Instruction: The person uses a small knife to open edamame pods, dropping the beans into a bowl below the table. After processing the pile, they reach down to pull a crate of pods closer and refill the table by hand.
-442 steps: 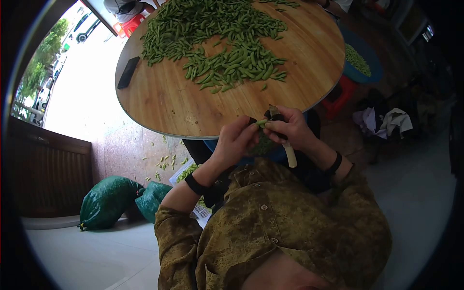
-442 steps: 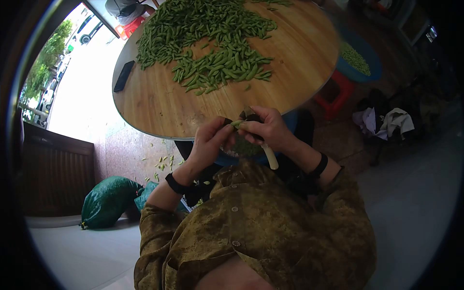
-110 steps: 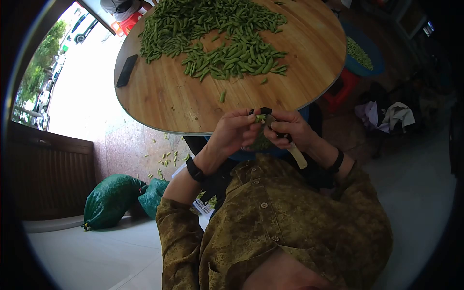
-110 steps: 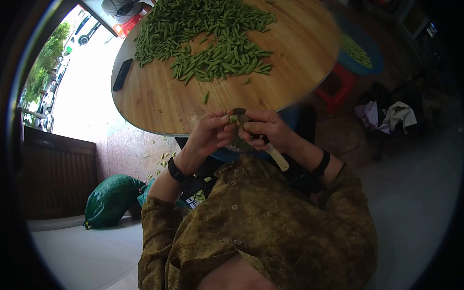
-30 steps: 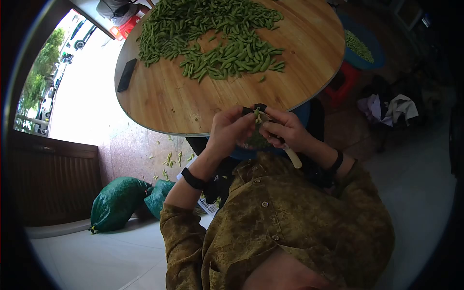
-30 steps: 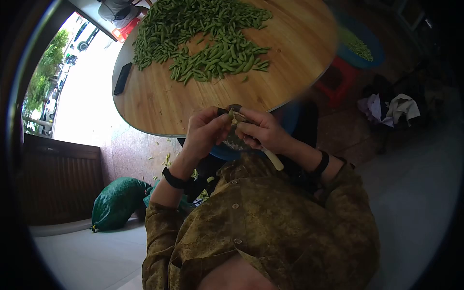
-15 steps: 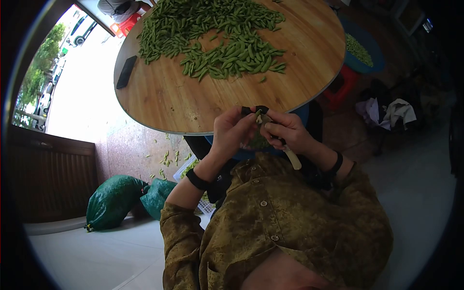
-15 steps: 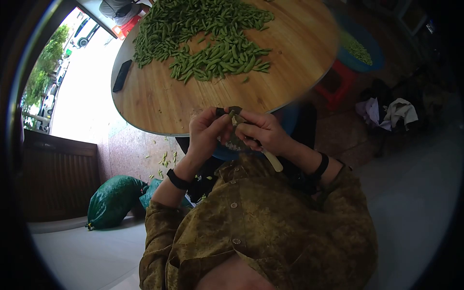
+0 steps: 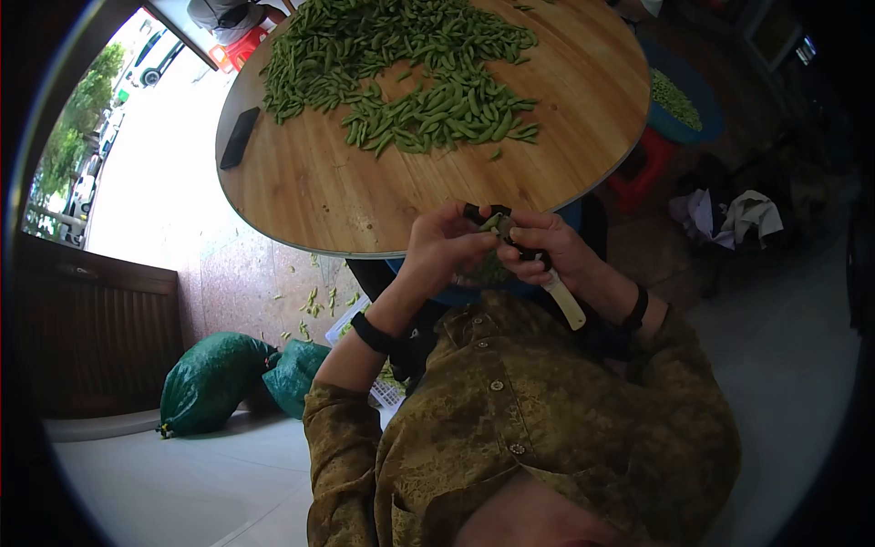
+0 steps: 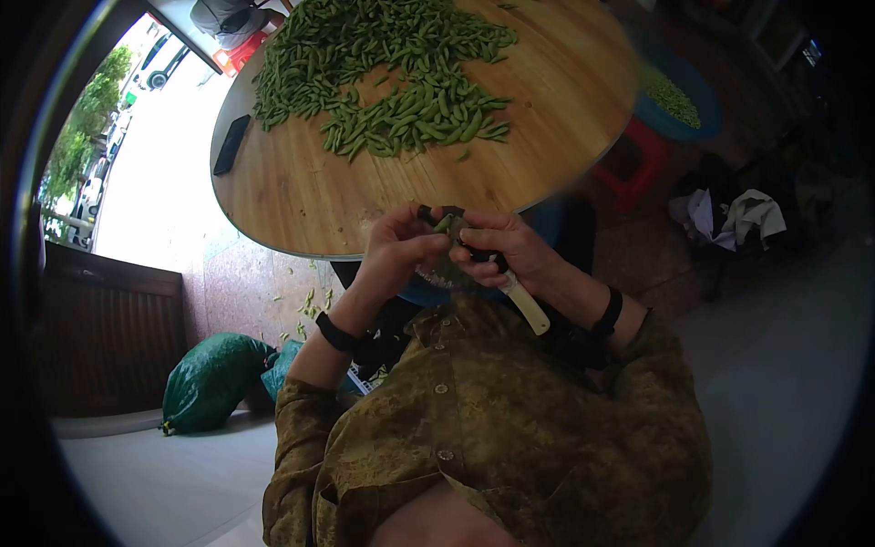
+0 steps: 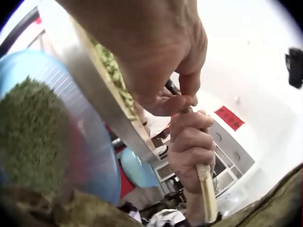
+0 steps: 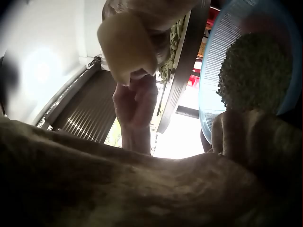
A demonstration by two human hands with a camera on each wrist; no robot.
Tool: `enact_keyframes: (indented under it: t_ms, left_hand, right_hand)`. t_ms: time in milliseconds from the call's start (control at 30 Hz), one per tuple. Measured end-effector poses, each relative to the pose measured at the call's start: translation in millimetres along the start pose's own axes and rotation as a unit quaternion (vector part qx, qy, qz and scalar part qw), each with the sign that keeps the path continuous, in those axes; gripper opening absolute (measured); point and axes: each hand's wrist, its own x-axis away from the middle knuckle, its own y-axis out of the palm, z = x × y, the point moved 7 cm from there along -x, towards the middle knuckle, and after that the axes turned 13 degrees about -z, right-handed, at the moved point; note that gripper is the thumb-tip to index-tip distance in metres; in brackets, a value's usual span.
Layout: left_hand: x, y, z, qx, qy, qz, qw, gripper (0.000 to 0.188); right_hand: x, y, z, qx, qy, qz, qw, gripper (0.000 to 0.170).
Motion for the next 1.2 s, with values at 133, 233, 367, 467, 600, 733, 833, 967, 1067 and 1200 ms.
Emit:
enact_keyframes:
  t_ms: [133, 233, 367, 467, 600, 733, 833, 967, 1067, 1200]
  left_hand:
    - [9, 0, 27, -0.292, 0.047, 0.058, 0.954, 0.021]
    - [22, 24, 61, -0.558, 0.221, 0.042, 0.799, 0.013]
    - [18, 9, 47, -0.362, 0.115, 0.025, 0.925, 0.009]
    - [13, 4, 37, -0.218, 0.049, 0.028, 0.974, 0.01]
    - [5, 5, 35, -0.088, 0.031, 0.01, 0.996, 0.015]
    - [-3, 9, 37, -0.048, 0.027, 0.025, 0.998, 0.015]
    - [-8, 9, 32, -0.025, 0.079, 0.025, 0.996, 0.012]
    - [-12, 12, 25, -0.043, 0.076, 0.038, 0.995, 0.015]
    - [-21, 4, 14, -0.077, 0.077, 0.017, 0.994, 0.018]
    - [-18, 12, 21, -0.181, 0.1, 0.006, 0.978, 0.02]
  right_hand:
    - [-1, 0, 5, -0.027, 0.025, -0.023, 0.999, 0.032]
    - [1, -2, 10, -0.056, 0.034, -0.035, 0.997, 0.033]
    - [0, 4, 9, -0.062, 0.03, -0.03, 0.997, 0.037]
    - [-1, 12, 2, -0.018, 0.006, -0.03, 0.999, 0.039]
    - [-1, 19, -10, 0.031, -0.01, -0.023, 0.999, 0.04]
    - [-1, 18, -22, 0.256, -0.042, 0.064, 0.964, 0.034]
    - [0, 19, -23, 0.351, -0.069, 0.095, 0.929, 0.029]
    - [2, 18, -25, 0.46, -0.107, 0.135, 0.871, 0.028]
    - [2, 16, -25, 0.477, -0.088, 0.12, 0.866, 0.031]
    - [9, 18, -35, 0.46, -0.076, 0.118, 0.877, 0.038]
